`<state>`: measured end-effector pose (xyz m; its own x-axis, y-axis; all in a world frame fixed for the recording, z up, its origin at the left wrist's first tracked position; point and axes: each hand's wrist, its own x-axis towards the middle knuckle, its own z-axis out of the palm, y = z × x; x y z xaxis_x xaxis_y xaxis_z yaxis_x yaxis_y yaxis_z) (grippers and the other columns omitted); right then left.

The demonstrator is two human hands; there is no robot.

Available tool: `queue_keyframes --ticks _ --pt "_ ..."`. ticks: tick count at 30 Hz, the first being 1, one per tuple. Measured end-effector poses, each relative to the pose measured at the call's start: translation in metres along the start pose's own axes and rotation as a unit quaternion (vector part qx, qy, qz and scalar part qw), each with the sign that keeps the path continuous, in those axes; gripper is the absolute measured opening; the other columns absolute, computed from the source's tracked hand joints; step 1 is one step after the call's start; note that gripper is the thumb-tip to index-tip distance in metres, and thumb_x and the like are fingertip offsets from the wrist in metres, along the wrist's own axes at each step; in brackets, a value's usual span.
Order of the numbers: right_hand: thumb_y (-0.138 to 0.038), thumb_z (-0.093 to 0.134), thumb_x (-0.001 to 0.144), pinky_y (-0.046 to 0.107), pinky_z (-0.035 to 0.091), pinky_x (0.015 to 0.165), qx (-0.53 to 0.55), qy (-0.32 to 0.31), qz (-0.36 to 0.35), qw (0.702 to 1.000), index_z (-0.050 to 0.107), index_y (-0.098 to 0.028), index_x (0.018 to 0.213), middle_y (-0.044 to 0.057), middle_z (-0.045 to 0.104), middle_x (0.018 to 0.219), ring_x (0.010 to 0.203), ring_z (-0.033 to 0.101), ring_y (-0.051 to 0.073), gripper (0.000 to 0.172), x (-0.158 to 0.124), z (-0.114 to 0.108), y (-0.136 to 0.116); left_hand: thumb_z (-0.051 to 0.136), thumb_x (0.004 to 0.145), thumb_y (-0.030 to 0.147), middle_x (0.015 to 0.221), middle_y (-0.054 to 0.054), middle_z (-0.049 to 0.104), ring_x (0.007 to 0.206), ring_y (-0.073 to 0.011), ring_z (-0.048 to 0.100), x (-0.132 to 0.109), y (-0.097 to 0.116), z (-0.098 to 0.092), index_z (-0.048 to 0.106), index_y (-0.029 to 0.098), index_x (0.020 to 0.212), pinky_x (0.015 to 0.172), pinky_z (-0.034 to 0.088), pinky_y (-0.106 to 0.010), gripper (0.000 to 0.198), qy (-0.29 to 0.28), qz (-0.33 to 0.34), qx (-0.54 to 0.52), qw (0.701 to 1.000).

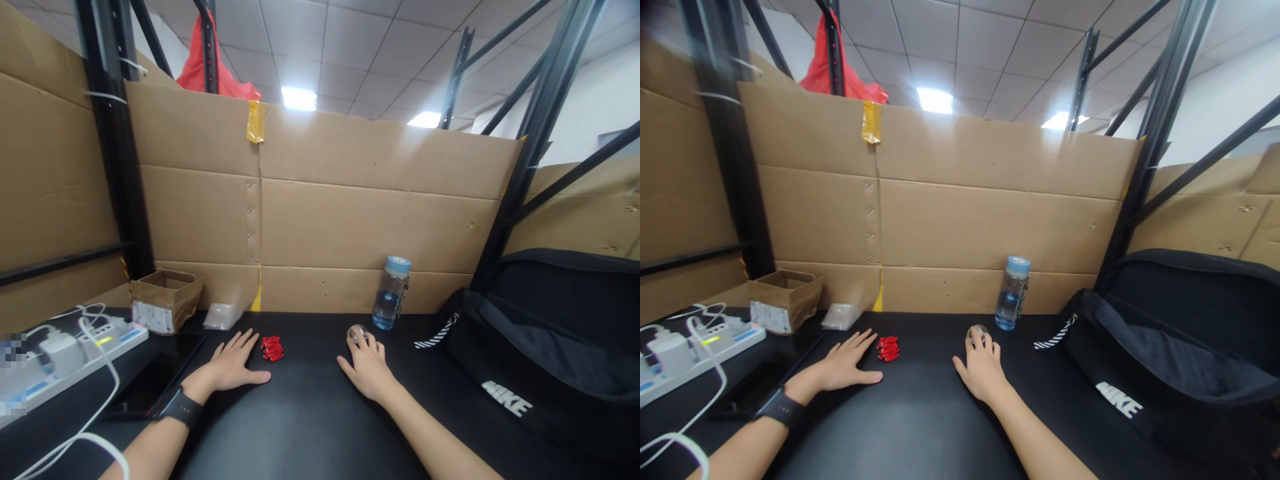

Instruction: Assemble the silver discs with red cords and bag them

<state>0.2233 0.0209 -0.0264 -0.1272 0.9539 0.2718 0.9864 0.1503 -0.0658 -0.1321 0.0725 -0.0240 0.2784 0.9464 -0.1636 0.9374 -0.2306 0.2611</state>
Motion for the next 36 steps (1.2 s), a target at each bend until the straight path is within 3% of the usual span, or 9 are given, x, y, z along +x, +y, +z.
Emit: queue_keyframes --ticks 9,15,18,21,25,28,30,33,36 --pt "-0.019 0.047 0.09 0.046 0.037 0.117 0.076 0.092 -0.099 0.988 0.071 -0.006 0.117 0.021 0.05 0.145 0.138 0.041 0.032 0.039 0.016 0.015 0.019 0.055 0.065 0.088 0.167 -0.013 0.006 0.155 -0.0394 0.003 0.0 -0.002 -0.002 0.022 0.019 0.161 0.121 0.009 -0.065 0.123 0.009 0.015 -0.015 1.0" --pt "-0.004 0.037 0.084 0.043 0.041 0.115 0.106 0.11 -0.144 0.978 0.069 -0.01 0.124 0.018 0.057 0.138 0.133 0.05 0.027 0.052 0.036 0.027 0.038 0.056 0.063 0.089 0.168 -0.012 0.007 0.155 -0.0389 0.003 0.003 -0.007 0.0 0.023 0.02 0.161 0.122 0.011 -0.062 0.124 0.01 0.02 -0.013 1.0" --pt "-0.006 0.034 0.09 0.042 0.047 0.107 0.136 0.116 -0.16 0.971 0.071 -0.016 0.121 0.014 0.066 0.124 0.12 0.058 0.026 0.049 0.038 0.019 0.038 0.056 0.064 0.089 0.168 -0.014 0.008 0.155 -0.04 0.004 0.005 -0.01 0.001 0.023 0.02 0.161 0.121 0.012 -0.064 0.124 0.012 0.024 -0.014 1.0" --pt "-0.019 0.042 0.096 0.042 0.052 0.095 0.167 0.124 -0.154 0.966 0.075 -0.019 0.104 0.012 0.071 0.106 0.104 0.063 0.026 0.033 0.032 0.007 0.029 0.056 0.064 0.089 0.168 -0.014 0.009 0.154 -0.0408 0.005 0.006 -0.013 0.0 0.023 0.02 0.161 0.121 0.012 -0.063 0.124 0.01 0.023 -0.012 1.0" --pt "-0.03 0.057 0.092 0.037 0.054 0.083 0.228 0.118 -0.113 0.96 0.073 -0.022 0.092 0.007 0.073 0.088 0.086 0.066 0.024 0.019 0.019 0.0 0.009 0.061 0.068 0.083 0.166 -0.017 0.019 0.154 -0.0385 0.016 0.004 -0.01 -0.005 0.027 0.016 0.16 0.122 0.018 -0.052 0.118 0.045 0.049 -0.014 0.998" --pt "-0.025 0.058 0.088 0.03 0.053 0.067 0.283 0.094 -0.116 0.948 0.071 -0.02 0.096 0.004 0.068 0.076 0.064 0.061 0.017 0.017 0.015 0.004 -0.002 0.066 0.074 0.07 0.16 -0.017 0.036 0.147 -0.0355 0.034 0.002 -0.001 -0.009 0.039 0.017 0.153 0.118 0.03 -0.046 0.098 0.141 0.087 -0.036 0.986" --pt "-0.02 0.055 0.086 0.029 0.052 0.065 0.295 0.089 -0.151 0.939 0.07 -0.019 0.107 0.004 0.068 0.082 0.062 0.059 0.015 0.026 0.014 0.006 -0.005 0.071 0.077 0.057 0.151 -0.011 0.047 0.137 -0.0319 0.044 0.001 0.005 -0.01 0.053 0.023 0.141 0.112 0.036 -0.044 0.074 0.193 0.123 -0.049 0.972" --pt "-0.019 0.053 0.086 0.029 0.054 0.069 0.299 0.074 -0.201 0.93 0.07 -0.021 0.118 0.008 0.07 0.104 0.064 0.059 0.013 0.036 0.014 0.007 -0.004 0.076 0.076 0.04 0.137 -0.005 0.056 0.126 -0.0281 0.05 0.001 0.014 -0.007 0.068 0.029 0.117 0.108 0.037 -0.043 0.042 0.215 0.17 -0.054 0.96" --pt "-0.025 0.056 0.087 0.03 0.057 0.067 0.316 0.05 -0.204 0.925 0.072 -0.02 0.117 0.011 0.068 0.116 0.061 0.059 0.011 0.033 0.013 0.003 -0.002 0.078 0.076 0.034 0.13 -0.004 0.057 0.122 -0.0276 0.049 0.001 0.019 -0.004 0.074 0.03 0.101 0.106 0.035 -0.045 0.026 0.215 0.186 -0.046 0.958"
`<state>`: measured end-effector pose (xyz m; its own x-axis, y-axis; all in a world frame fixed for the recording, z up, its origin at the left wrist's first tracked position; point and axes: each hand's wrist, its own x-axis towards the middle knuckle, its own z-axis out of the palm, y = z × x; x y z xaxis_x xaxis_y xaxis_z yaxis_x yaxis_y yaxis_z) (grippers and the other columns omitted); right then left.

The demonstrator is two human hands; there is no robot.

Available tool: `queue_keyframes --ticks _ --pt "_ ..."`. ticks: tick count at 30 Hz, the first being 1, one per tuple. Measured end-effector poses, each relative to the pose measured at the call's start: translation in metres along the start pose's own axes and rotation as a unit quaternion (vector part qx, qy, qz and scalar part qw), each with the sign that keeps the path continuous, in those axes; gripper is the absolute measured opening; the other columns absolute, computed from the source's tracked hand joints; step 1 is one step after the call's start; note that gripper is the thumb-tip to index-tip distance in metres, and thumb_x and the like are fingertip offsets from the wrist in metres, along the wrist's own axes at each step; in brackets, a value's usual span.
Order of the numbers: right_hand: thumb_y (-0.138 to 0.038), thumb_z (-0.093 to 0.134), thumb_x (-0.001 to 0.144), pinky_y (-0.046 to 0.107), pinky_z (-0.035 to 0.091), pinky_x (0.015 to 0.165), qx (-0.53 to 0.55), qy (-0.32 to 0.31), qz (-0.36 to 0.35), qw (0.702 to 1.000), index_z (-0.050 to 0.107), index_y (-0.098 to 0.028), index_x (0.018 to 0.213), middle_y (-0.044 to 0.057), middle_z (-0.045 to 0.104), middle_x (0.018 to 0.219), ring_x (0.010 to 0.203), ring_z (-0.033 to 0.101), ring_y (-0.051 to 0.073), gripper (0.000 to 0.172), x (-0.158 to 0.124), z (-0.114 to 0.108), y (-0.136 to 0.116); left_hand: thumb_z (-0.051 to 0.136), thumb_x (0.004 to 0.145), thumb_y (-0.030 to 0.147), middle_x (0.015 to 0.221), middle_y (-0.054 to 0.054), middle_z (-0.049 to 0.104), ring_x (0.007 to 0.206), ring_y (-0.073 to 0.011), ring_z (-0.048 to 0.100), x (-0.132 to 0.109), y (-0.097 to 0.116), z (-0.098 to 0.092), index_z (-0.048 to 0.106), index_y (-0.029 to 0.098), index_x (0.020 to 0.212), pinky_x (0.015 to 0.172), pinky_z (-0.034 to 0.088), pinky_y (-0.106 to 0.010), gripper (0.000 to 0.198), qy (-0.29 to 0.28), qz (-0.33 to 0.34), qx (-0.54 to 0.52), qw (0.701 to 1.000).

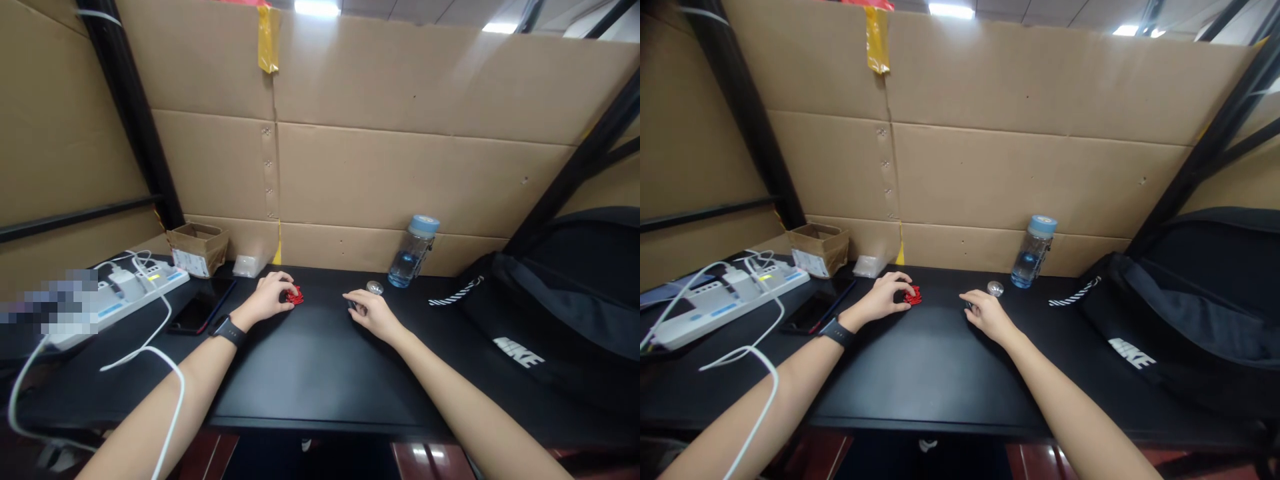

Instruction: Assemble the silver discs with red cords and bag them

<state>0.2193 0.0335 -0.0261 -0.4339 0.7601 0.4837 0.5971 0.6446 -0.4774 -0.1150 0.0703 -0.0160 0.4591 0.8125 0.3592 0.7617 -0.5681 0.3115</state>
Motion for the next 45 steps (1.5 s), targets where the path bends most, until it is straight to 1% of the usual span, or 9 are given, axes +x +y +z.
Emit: queue_keyframes --ticks 6,13,19,23,27,32,35,40,45 --pt "-0.029 0.067 0.081 0.031 0.063 0.071 0.105 -0.06 0.048 0.992 0.064 -0.017 0.131 0.015 0.065 0.126 0.068 0.07 0.012 0.051 -0.003 -0.005 -0.005 0.077 0.079 0.035 0.125 -0.004 0.058 0.119 -0.0275 0.047 0.0 0.002 0.004 0.078 0.029 0.093 0.102 0.036 -0.045 0.015 0.014 0.01 0.02 1.0" --pt "-0.034 0.073 0.08 0.032 0.06 0.075 0.024 -0.025 0.064 0.997 0.068 -0.021 0.128 0.009 0.074 0.108 0.086 0.07 0.019 0.049 -0.003 -0.008 -0.002 0.074 0.083 0.035 0.129 -0.005 0.056 0.122 -0.03 0.042 0.002 0.003 0.011 0.081 0.033 0.091 0.1 0.036 -0.047 0.011 0.022 0.02 0.051 0.998" --pt "-0.03 0.075 0.08 0.039 0.056 0.091 0.082 -0.007 0.084 0.993 0.053 -0.024 0.14 0.012 0.068 0.131 0.114 0.068 0.024 0.064 -0.005 -0.008 0.001 0.073 0.085 0.031 0.128 -0.005 0.053 0.122 -0.0309 0.04 0.001 0.009 0.009 0.081 0.032 0.085 0.097 0.035 -0.047 0.008 0.024 0.036 0.072 0.996" --pt "-0.028 0.077 0.078 0.04 0.058 0.093 0.155 -0.01 0.094 0.983 0.054 -0.023 0.133 0.014 0.066 0.132 0.113 0.069 0.023 0.06 -0.005 -0.004 0.001 0.072 0.086 0.029 0.124 -0.005 0.054 0.119 -0.0297 0.041 0.0 0.016 0.008 0.079 0.03 0.085 0.095 0.036 -0.046 0.008 0.02 0.043 0.067 0.997" --pt "-0.029 0.079 0.076 0.042 0.058 0.095 0.191 -0.012 0.114 0.975 0.06 -0.02 0.121 0.013 0.069 0.122 0.111 0.07 0.024 0.051 -0.005 -0.002 -0.002 0.07 0.088 0.034 0.12 -0.006 0.056 0.117 -0.0284 0.041 0.0 0.023 0.008 0.077 0.028 0.084 0.094 0.035 -0.044 0.011 0.004 0.065 0.049 0.997" --pt "-0.03 0.082 0.072 0.043 0.057 0.097 0.234 -0.013 0.139 0.962 0.062 -0.017 0.118 0.012 0.072 0.112 0.104 0.072 0.023 0.051 -0.002 0.003 -0.003 0.061 0.094 0.032 0.112 -0.009 0.059 0.111 -0.0271 0.044 -0.005 0.039 0.011 0.072 0.021 0.084 0.089 0.035 -0.041 0.019 -0.001 0.095 0.088 0.992" --pt "-0.032 0.085 0.068 0.044 0.058 0.097 0.267 -0.019 0.136 0.954 0.064 -0.017 0.115 0.012 0.072 0.113 0.1 0.072 0.022 0.053 0.009 0.005 -0.001 0.052 0.099 0.027 0.111 -0.01 0.063 0.112 -0.0275 0.047 -0.005 0.05 0.014 0.067 0.02 0.089 0.089 0.034 -0.042 0.019 0.02 0.103 0.102 0.989" --pt "-0.028 0.089 0.062 0.045 0.06 0.092 0.307 0.0 0.167 0.937 0.065 -0.016 0.111 0.015 0.069 0.12 0.092 0.074 0.022 0.056 0.041 0.004 0.002 0.047 0.102 0.027 0.104 -0.003 0.072 0.104 -0.0219 0.06 0.019 0.062 0.011 0.06 0.023 0.098 0.09 0.036 -0.038 0.014 0.083 0.031 -0.023 0.996" --pt "-0.025 0.089 0.06 0.044 0.06 0.091 0.335 0.064 0.176 0.923 0.063 -0.019 0.112 0.013 0.07 0.12 0.085 0.074 0.019 0.06 0.061 0.012 0.008 0.061 0.095 0.03 0.097 -0.002 0.077 0.103 -0.0232 0.064 0.049 0.068 0.007 0.065 0.025 0.11 0.091 0.037 -0.038 0.016 0.087 0.013 -0.081 0.993"
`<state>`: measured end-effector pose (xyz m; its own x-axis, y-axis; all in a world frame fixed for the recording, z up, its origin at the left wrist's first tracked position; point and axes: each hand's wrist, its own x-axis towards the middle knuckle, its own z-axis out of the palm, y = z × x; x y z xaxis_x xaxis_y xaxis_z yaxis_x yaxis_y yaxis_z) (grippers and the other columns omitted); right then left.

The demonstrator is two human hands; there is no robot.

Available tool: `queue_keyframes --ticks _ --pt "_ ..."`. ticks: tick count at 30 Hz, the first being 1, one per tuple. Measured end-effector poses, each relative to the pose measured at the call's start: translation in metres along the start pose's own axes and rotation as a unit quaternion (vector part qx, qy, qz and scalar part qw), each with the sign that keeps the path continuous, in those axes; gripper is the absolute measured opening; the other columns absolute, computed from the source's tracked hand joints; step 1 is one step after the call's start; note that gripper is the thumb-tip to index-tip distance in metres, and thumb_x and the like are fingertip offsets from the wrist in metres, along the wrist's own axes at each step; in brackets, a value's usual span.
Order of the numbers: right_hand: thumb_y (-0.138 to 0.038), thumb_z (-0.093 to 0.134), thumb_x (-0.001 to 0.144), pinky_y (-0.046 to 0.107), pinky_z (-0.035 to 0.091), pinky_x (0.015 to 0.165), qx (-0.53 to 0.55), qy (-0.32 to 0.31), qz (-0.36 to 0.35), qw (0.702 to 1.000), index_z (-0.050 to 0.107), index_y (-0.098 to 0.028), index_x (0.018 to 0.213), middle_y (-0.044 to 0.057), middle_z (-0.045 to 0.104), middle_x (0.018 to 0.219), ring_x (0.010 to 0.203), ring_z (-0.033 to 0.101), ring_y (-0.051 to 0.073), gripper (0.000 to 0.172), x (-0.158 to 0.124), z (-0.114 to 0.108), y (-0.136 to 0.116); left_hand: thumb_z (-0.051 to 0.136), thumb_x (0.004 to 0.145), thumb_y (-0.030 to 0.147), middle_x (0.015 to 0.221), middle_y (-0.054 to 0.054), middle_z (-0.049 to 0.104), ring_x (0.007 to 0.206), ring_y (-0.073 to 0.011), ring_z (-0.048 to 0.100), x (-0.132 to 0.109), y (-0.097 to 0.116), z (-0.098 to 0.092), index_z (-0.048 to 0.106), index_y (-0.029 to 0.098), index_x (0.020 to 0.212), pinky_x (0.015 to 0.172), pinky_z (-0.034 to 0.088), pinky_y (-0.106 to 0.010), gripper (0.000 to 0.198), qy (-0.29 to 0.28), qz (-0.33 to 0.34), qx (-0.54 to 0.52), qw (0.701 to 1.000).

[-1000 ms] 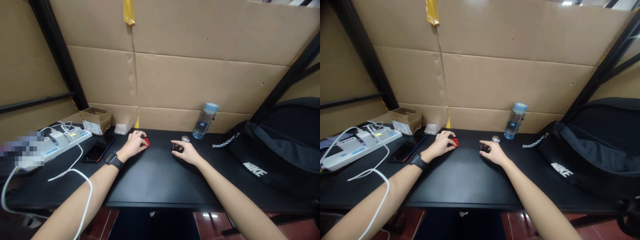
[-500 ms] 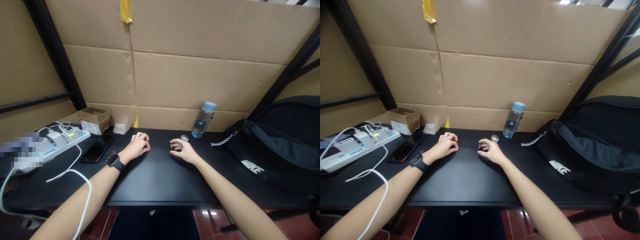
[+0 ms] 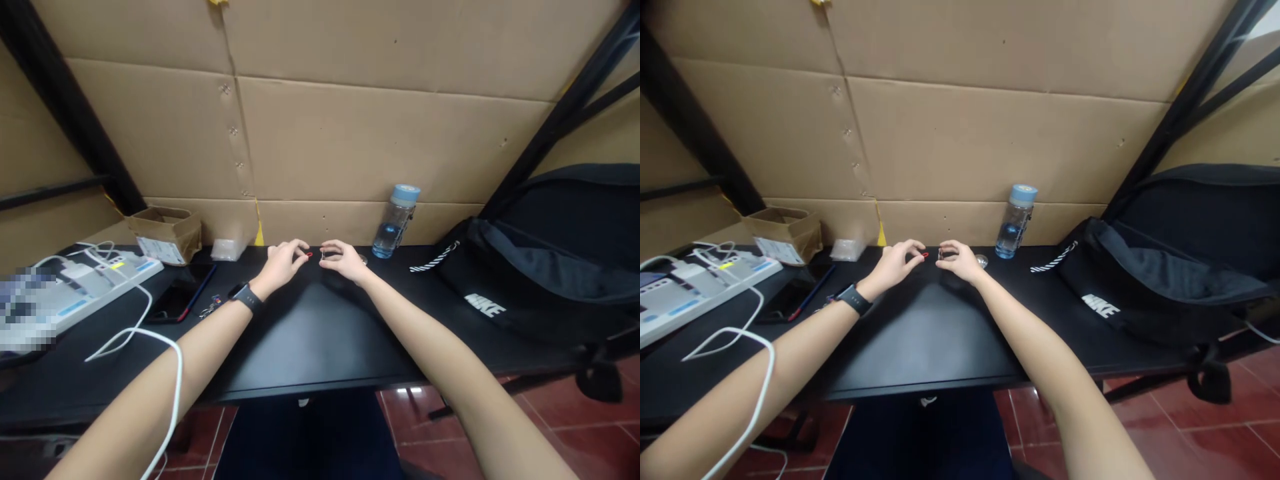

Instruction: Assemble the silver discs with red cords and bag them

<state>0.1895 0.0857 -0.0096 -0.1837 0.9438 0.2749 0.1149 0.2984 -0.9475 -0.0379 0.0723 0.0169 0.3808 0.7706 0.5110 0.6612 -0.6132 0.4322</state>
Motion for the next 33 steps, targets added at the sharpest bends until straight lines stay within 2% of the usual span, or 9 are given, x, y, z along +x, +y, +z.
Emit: queue_keyframes --ticks 3,5,7,9,14,18,26,33 --pt "-0.026 0.089 0.061 0.043 0.059 0.093 0.032 0.016 -0.016 0.999 0.061 -0.02 0.114 0.012 0.069 0.121 0.089 0.073 0.019 0.06 -0.005 0.005 0.008 0.065 0.093 0.031 0.1 -0.001 0.077 0.109 -0.024 0.063 -0.002 -0.002 0.003 0.073 0.027 0.099 0.097 0.034 -0.042 0.01 0.027 0.007 0.006 1.0" --pt "-0.026 0.089 0.06 0.042 0.059 0.093 0.044 0.002 -0.017 0.999 0.062 -0.02 0.115 0.011 0.068 0.123 0.093 0.073 0.019 0.061 -0.013 0.008 0.01 0.068 0.092 0.033 0.102 -0.001 0.077 0.112 -0.0246 0.061 -0.009 -0.004 0.007 0.076 0.029 0.095 0.1 0.031 -0.045 0.01 0.037 0.004 0.01 0.999" --pt "-0.025 0.09 0.061 0.041 0.059 0.093 0.05 -0.028 -0.014 0.998 0.064 -0.021 0.116 0.011 0.067 0.125 0.097 0.072 0.02 0.061 -0.02 0.01 0.009 0.069 0.091 0.034 0.101 0.0 0.078 0.114 -0.0252 0.061 -0.017 -0.007 0.01 0.078 0.031 0.094 0.101 0.032 -0.047 0.01 0.024 0.002 0.007 1.0" --pt "-0.026 0.089 0.062 0.04 0.059 0.093 0.054 -0.047 -0.017 0.997 0.065 -0.022 0.116 0.011 0.066 0.127 0.1 0.071 0.021 0.06 -0.025 0.012 0.006 0.069 0.091 0.036 0.099 0.0 0.078 0.114 -0.0249 0.062 -0.021 -0.01 0.014 0.079 0.033 0.093 0.101 0.035 -0.046 0.011 0.011 -0.002 -0.012 1.0" --pt "-0.026 0.09 0.063 0.04 0.059 0.094 0.062 -0.06 -0.027 0.996 0.066 -0.024 0.116 0.009 0.066 0.127 0.101 0.071 0.02 0.058 -0.028 0.017 0.002 0.073 0.087 0.035 0.103 -0.002 0.077 0.105 -0.0223 0.067 -0.02 -0.013 0.019 0.08 0.029 0.095 0.094 0.049 -0.038 0.013 0.05 -0.042 -0.109 0.992" --pt "-0.027 0.089 0.063 0.04 0.059 0.094 0.064 -0.06 -0.037 0.995 0.066 -0.024 0.116 0.008 0.066 0.127 0.101 0.071 0.021 0.058 -0.029 0.019 0.003 0.073 0.086 0.035 0.1 -0.002 0.078 0.098 -0.0217 0.07 -0.021 -0.011 0.02 0.078 0.026 0.103 0.091 0.052 -0.036 0.02 0.04 -0.064 -0.16 0.984" --pt "-0.027 0.09 0.063 0.039 0.058 0.095 0.059 -0.055 -0.041 0.996 0.066 -0.025 0.116 0.006 0.067 0.122 0.102 0.071 0.021 0.058 -0.031 0.021 0.0 0.067 0.091 0.033 0.1 -0.001 0.075 0.101 -0.021 0.065 -0.023 -0.001 0.019 0.075 0.027 0.094 0.092 0.048 -0.036 0.01 0.031 -0.016 -0.097 0.995" --pt "-0.028 0.089 0.064 0.038 0.058 0.093 0.058 -0.054 -0.045 0.996 0.066 -0.024 0.116 0.006 0.068 0.12 0.103 0.071 0.021 0.057 -0.035 0.027 -0.003 0.067 0.092 0.033 0.117 -0.002 0.064 0.116 -0.0231 0.056 -0.025 0.007 0.02 0.075 0.03 0.093 0.1 0.038 -0.042 0.009 0.053 -0.006 -0.03 0.998"
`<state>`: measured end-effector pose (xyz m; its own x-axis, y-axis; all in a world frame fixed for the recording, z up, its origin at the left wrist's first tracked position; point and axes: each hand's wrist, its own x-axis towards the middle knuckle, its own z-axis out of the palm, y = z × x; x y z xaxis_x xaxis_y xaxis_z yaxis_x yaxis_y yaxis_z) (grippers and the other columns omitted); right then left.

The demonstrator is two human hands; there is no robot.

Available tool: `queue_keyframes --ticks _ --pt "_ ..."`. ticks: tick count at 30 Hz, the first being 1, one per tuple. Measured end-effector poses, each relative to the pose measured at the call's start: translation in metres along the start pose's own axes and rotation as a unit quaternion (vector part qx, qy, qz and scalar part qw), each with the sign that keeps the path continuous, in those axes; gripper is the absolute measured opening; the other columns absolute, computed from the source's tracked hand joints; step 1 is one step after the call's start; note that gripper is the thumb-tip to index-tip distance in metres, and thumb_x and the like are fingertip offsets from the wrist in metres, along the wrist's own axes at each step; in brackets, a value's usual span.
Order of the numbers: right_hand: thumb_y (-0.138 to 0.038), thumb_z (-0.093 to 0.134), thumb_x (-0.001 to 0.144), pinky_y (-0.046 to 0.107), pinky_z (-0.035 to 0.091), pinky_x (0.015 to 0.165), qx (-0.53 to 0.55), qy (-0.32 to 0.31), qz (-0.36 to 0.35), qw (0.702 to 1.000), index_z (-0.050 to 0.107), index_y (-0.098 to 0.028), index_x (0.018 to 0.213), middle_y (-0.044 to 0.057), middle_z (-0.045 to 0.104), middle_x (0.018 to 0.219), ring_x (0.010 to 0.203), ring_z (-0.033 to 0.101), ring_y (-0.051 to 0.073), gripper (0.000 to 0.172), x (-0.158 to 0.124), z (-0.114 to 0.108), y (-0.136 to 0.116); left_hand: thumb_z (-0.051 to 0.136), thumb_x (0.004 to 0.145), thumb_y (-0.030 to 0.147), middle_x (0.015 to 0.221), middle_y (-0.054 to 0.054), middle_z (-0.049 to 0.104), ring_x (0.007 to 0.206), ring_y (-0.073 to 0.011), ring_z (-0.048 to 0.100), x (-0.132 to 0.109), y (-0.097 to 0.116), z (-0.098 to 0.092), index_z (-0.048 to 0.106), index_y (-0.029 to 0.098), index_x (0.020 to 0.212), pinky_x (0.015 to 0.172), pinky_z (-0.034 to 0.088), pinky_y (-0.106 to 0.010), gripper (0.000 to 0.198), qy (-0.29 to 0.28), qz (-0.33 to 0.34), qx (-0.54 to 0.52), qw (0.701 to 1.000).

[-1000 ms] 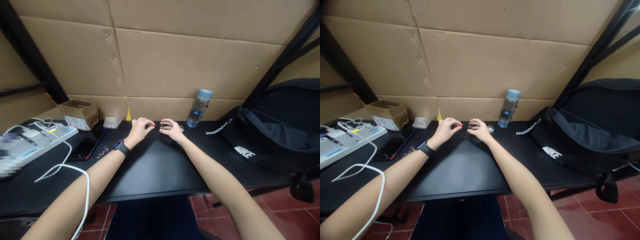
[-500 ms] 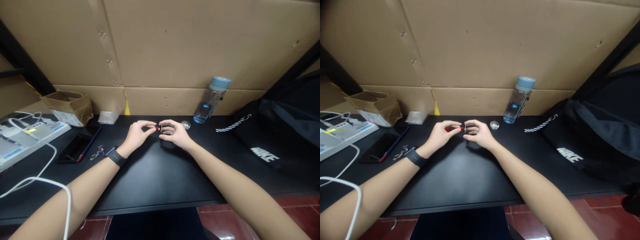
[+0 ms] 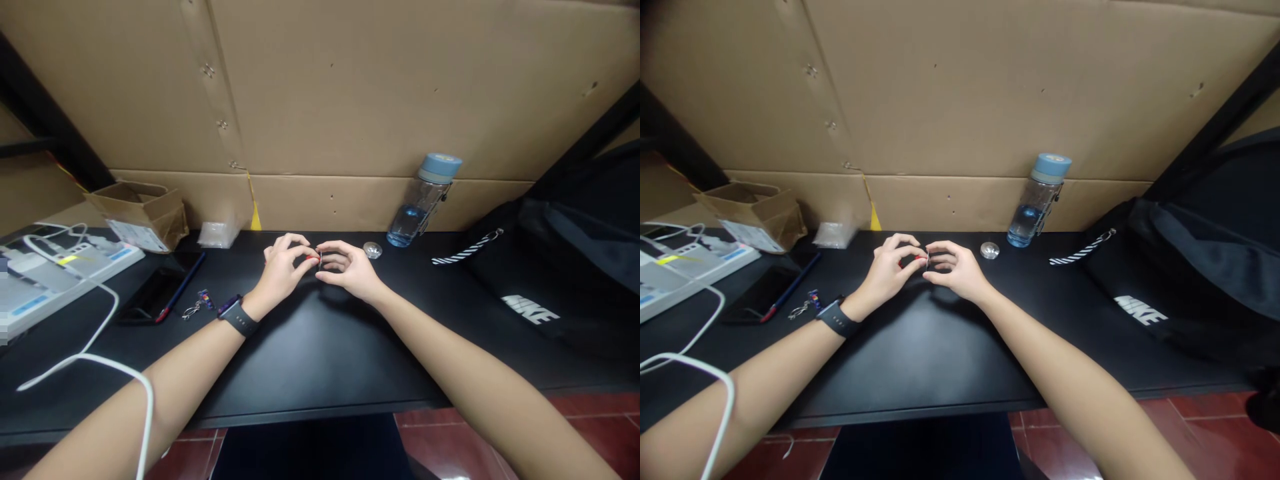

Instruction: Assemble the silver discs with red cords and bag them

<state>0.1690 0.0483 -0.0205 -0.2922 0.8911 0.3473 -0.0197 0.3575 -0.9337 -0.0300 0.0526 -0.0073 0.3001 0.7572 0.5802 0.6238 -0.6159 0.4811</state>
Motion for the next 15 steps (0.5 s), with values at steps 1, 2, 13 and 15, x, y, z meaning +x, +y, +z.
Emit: queue_keyframes --ticks 1,2,13,15 --pt "-0.028 0.089 0.064 0.038 0.058 0.093 -0.001 0.003 -0.002 1.0 0.066 -0.024 0.116 0.006 0.068 0.119 0.103 0.071 0.021 0.057 0.0 0.001 0.0 0.067 0.092 0.034 0.118 -0.002 0.064 0.117 -0.0235 0.055 0.0 0.0 0.0 0.075 0.03 0.093 0.1 0.037 -0.042 0.009 0.001 -0.001 0.005 1.0" --pt "-0.029 0.09 0.063 0.038 0.059 0.093 -0.002 0.005 -0.003 1.0 0.066 -0.024 0.116 0.006 0.068 0.119 0.102 0.071 0.021 0.058 0.0 0.001 0.0 0.067 0.092 0.034 0.118 -0.003 0.063 0.117 -0.0238 0.054 -0.001 0.001 0.0 0.075 0.03 0.093 0.101 0.036 -0.043 0.009 0.001 -0.002 0.009 1.0" --pt "-0.03 0.09 0.063 0.037 0.06 0.088 -0.014 0.031 0.001 0.999 0.066 -0.023 0.115 0.008 0.07 0.117 0.103 0.072 0.023 0.057 -0.002 0.005 -0.001 0.063 0.093 0.036 0.116 -0.004 0.062 0.112 -0.0244 0.054 -0.002 -0.006 0.009 0.075 0.027 0.089 0.099 0.041 -0.043 0.016 -0.012 -0.026 -0.024 0.999" --pt "-0.029 0.089 0.064 0.036 0.06 0.088 -0.025 0.03 -0.005 0.999 0.066 -0.023 0.116 0.008 0.07 0.117 0.103 0.072 0.023 0.056 -0.002 0.005 -0.001 0.063 0.092 0.034 0.114 -0.004 0.061 0.111 -0.0235 0.054 -0.003 -0.009 0.012 0.074 0.026 0.089 0.1 0.042 -0.042 0.015 -0.012 -0.032 -0.04 0.999"
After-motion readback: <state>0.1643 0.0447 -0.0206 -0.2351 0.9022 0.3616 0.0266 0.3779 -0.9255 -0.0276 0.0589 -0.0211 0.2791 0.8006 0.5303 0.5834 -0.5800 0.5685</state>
